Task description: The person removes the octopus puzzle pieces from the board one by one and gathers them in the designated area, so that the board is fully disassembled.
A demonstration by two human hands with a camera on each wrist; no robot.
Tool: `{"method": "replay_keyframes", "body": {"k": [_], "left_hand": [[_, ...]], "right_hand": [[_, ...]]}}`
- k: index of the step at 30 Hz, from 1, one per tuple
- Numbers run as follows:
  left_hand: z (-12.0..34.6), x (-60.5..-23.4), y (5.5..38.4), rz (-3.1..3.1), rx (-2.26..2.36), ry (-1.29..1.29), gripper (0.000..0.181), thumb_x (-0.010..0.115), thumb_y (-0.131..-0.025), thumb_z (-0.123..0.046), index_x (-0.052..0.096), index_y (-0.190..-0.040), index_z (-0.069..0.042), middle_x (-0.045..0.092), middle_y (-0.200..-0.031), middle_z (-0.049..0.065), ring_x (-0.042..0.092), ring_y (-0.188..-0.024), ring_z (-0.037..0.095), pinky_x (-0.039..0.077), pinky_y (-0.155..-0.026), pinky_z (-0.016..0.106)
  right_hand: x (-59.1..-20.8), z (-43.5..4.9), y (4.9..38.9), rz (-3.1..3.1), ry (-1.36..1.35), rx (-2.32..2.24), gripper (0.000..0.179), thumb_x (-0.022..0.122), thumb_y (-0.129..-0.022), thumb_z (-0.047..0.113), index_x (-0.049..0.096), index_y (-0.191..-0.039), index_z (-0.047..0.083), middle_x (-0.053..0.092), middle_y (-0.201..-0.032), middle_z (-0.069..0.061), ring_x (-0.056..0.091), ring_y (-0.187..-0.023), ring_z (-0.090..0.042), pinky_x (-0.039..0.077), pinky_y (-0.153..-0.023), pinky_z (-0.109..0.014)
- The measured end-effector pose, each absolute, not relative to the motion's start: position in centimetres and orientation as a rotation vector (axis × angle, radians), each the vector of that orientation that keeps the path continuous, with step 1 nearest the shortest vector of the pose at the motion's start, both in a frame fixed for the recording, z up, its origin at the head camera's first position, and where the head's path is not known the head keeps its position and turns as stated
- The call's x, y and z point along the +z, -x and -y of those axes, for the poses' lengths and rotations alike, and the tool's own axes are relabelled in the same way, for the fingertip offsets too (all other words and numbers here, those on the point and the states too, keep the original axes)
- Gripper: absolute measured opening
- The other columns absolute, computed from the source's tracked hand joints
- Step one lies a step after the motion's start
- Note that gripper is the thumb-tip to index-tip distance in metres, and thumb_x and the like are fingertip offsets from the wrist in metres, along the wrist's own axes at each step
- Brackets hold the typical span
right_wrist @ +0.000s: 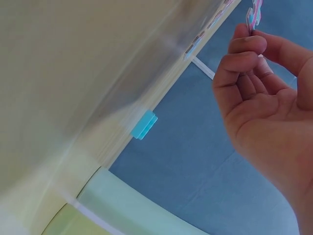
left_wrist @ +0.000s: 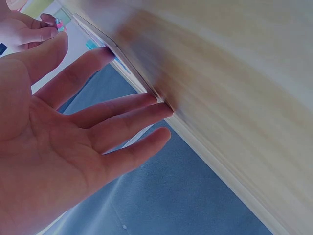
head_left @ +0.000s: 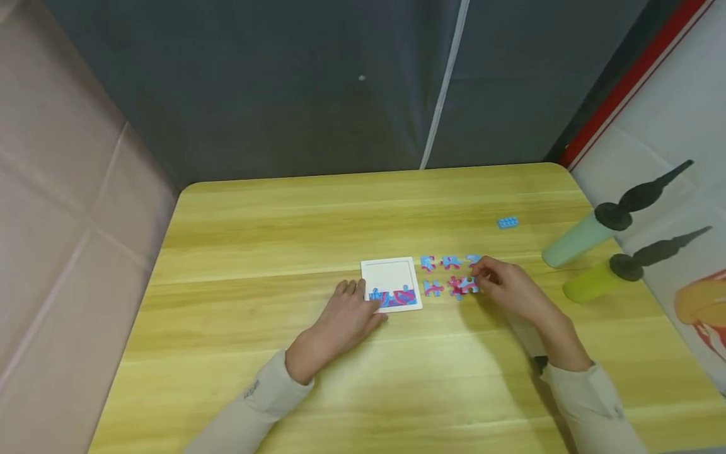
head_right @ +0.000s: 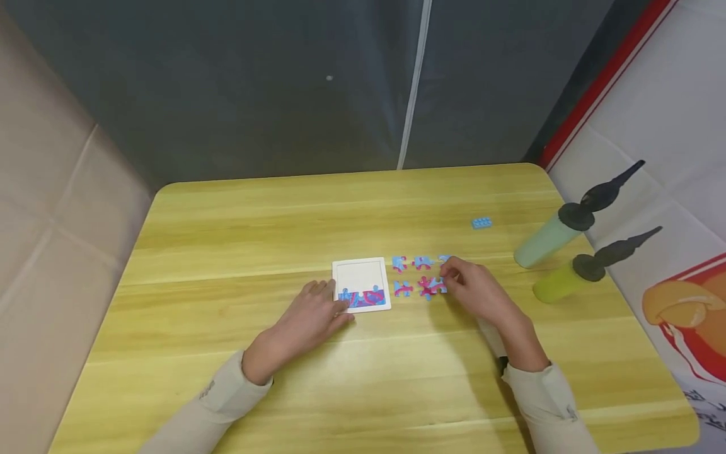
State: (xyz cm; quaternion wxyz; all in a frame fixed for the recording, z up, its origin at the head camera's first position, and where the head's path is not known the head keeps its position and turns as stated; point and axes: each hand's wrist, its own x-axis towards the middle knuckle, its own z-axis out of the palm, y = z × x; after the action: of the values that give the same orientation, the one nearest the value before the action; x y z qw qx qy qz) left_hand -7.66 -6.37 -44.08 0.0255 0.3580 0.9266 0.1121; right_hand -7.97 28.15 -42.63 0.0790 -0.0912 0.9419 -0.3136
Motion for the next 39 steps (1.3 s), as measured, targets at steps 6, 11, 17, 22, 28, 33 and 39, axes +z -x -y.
{"method": "replay_keyframes", "body": {"k": [6, 11, 17, 22, 28, 33, 39], "left_hand": [[6.5, -44.2, 7.6, -2.874, 0.363, -1.116, 0.033, 0.065, -0.102, -0.038, 0.068, -0.080, -0.013, 0.064, -0.097, 0.016, 0.063, -0.098, 0.035, 0.047, -0.103, 0.054], [6.5, -44.3, 7.4, -2.855, 0.388, -1.090, 0.032, 0.064, -0.102, -0.037, 0.069, -0.081, -0.013, 0.065, -0.101, 0.018, 0.064, -0.102, 0.037, 0.045, -0.106, 0.056], [6.4, -44.3, 7.6, -2.861, 0.386, -1.110, 0.034, 0.064, -0.102, -0.037, 0.066, -0.077, -0.013, 0.065, -0.100, 0.018, 0.062, -0.098, 0.036, 0.046, -0.104, 0.056], [6.3, -44.3, 7.7, -2.858, 0.367, -1.104, 0.036, 0.063, -0.102, -0.038, 0.065, -0.076, -0.014, 0.065, -0.101, 0.018, 0.063, -0.101, 0.037, 0.046, -0.104, 0.056], [6.3, -44.2, 7.7, -2.871, 0.344, -1.126, 0.037, 0.063, -0.103, -0.039, 0.064, -0.075, -0.014, 0.064, -0.096, 0.015, 0.062, -0.096, 0.034, 0.047, -0.101, 0.054], [6.3, -44.1, 7.8, -2.882, 0.324, -1.135, 0.037, 0.063, -0.103, -0.039, 0.064, -0.076, -0.014, 0.064, -0.093, 0.014, 0.061, -0.092, 0.032, 0.048, -0.099, 0.053], [6.3, -43.9, 7.8, -2.869, 0.305, -1.115, 0.037, 0.061, -0.103, -0.040, 0.066, -0.078, -0.014, 0.068, -0.103, 0.020, 0.065, -0.102, 0.037, 0.047, -0.103, 0.055]], "right_hand": [[-42.7, -28.4, 8.0, -2.836, 0.271, -0.926, 0.010, 0.060, -0.101, 0.002, 0.066, -0.108, 0.003, 0.071, -0.093, -0.010, 0.058, -0.078, -0.016, 0.048, -0.064, -0.024], [-42.9, -28.7, 7.9, -2.829, 0.261, -0.921, 0.011, 0.060, -0.100, 0.001, 0.066, -0.107, 0.004, 0.070, -0.093, -0.009, 0.059, -0.081, -0.017, 0.049, -0.067, -0.025], [-43.0, -29.3, 7.9, -2.822, 0.246, -0.909, 0.010, 0.059, -0.101, 0.006, 0.066, -0.108, 0.007, 0.071, -0.095, -0.008, 0.061, -0.085, -0.018, 0.050, -0.069, -0.027], [-42.9, -29.6, 7.8, -2.802, 0.224, -0.894, 0.011, 0.058, -0.103, 0.007, 0.066, -0.110, 0.007, 0.071, -0.099, -0.010, 0.063, -0.090, -0.021, 0.051, -0.071, -0.028], [-42.9, -29.9, 7.8, -2.809, 0.217, -0.868, 0.012, 0.058, -0.103, 0.008, 0.067, -0.111, 0.006, 0.071, -0.100, -0.011, 0.063, -0.091, -0.023, 0.051, -0.074, -0.031], [-42.9, -30.0, 8.0, -2.812, 0.223, -0.840, 0.012, 0.057, -0.104, 0.007, 0.066, -0.111, 0.005, 0.071, -0.101, -0.012, 0.062, -0.090, -0.023, 0.050, -0.075, -0.033], [-42.8, -30.1, 8.1, -2.798, 0.194, -0.812, 0.013, 0.054, -0.105, 0.006, 0.065, -0.112, 0.005, 0.070, -0.098, -0.011, 0.057, -0.085, -0.021, 0.047, -0.072, -0.031]]}}
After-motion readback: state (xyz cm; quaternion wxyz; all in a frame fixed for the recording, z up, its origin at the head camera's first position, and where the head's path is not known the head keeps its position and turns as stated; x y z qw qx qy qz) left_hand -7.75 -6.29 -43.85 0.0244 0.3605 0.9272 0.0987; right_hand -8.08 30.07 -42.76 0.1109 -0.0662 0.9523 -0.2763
